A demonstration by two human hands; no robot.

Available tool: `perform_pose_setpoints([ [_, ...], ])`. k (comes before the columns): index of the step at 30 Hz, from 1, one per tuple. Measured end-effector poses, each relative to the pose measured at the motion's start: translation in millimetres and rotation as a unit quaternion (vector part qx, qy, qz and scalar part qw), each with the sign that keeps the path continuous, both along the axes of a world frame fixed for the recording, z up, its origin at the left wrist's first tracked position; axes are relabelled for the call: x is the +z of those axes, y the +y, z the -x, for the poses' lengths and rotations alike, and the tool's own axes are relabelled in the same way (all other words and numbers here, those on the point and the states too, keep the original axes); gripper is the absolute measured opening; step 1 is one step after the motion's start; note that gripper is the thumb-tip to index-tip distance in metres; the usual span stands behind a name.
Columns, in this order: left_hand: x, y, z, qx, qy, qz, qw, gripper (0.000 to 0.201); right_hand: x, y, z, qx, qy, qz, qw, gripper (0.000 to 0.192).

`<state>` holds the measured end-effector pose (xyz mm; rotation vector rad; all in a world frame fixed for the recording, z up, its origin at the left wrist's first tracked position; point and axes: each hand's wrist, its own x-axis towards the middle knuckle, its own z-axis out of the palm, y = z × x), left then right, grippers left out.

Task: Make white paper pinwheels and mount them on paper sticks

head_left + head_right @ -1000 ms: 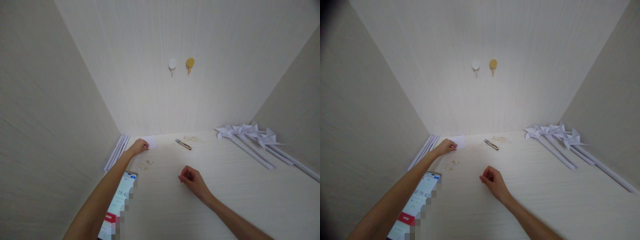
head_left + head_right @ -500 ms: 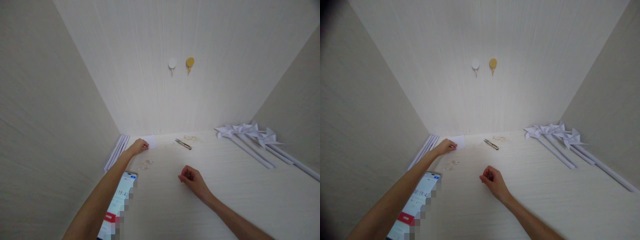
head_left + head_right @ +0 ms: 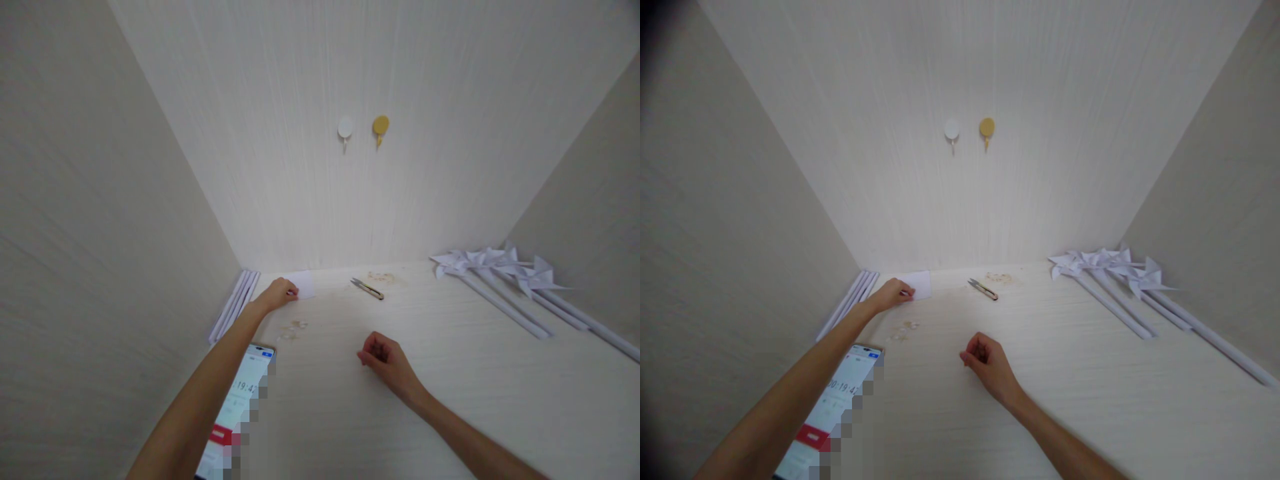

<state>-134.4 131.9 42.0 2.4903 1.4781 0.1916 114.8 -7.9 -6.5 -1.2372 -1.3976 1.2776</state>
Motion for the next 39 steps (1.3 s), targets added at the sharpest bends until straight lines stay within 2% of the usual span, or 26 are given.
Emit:
perform_pose_setpoints([
  [11,-1.5,-1.5,0.8,-0.009,0.021,-0.014,1.000,0.014,2.1,-0.9,0.2,-0.001,0.001,-0.002,1.000,0.025],
  [17,-5.7,-3.0,-1.7,-0.020,0.063,-0.029,0.997,0.015,3.3,-1.0,-0.1,0.003,-0.004,-0.004,1.000,0.023],
  [24,-1.9,-8.7,-6.1,-0.038,0.120,-0.042,0.991,0.013,0.0,-0.3,-0.2,0.002,-0.005,-0.012,1.000,0.024],
  [34,-11.6,-13.4,-13.6,0.002,0.169,-0.079,0.982,0.024,2.0,-0.5,0.8,0.002,0.001,-0.004,1.000,0.023],
  [39,-12.9,-17.5,-19.3,0.051,0.164,-0.109,0.979,0.026,2.5,0.1,0.8,0.003,-0.002,-0.004,1.000,0.020],
])
